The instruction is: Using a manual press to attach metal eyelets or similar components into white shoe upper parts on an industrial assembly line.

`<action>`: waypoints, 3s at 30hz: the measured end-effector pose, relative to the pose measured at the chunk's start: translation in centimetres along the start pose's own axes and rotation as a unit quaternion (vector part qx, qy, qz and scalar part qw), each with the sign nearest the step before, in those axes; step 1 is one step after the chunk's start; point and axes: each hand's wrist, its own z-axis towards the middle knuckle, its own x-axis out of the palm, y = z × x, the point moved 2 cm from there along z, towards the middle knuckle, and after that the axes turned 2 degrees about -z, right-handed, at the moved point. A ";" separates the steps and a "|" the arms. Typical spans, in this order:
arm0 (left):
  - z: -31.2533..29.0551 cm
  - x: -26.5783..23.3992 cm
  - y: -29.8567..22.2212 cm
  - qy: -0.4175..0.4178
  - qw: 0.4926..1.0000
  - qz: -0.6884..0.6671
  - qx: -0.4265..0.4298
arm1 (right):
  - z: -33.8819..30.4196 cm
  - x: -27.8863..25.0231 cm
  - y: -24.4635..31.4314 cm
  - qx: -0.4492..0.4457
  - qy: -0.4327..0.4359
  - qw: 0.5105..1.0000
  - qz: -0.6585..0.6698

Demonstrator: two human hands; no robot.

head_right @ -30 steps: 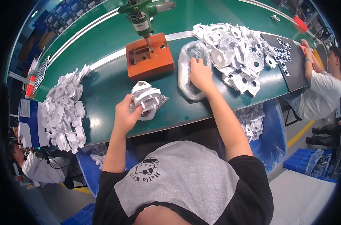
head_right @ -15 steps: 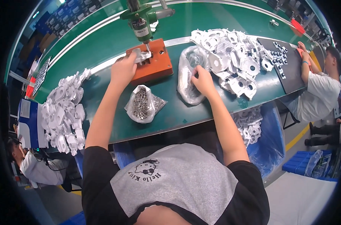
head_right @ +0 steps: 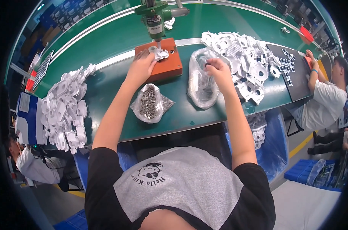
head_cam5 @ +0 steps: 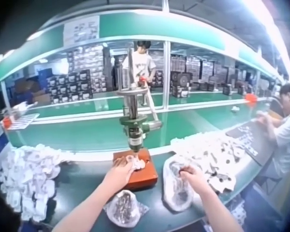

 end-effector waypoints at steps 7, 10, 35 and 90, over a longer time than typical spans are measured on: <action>-0.6 0.2 0.3 -0.012 0.994 -0.105 -0.030 | 3.2 5.8 3.1 -0.091 0.031 0.991 -0.095; -0.9 0.4 0.0 -0.022 0.996 -0.081 -0.037 | 5.4 9.0 3.0 -0.155 0.024 0.972 -0.173; -1.4 0.3 -0.5 -0.061 0.995 -0.027 -0.075 | 6.6 13.6 1.5 -0.427 0.046 0.789 -0.440; -1.4 0.7 -0.1 -0.070 0.992 -0.046 -0.089 | -5.1 16.2 2.5 -0.290 0.176 0.909 -0.241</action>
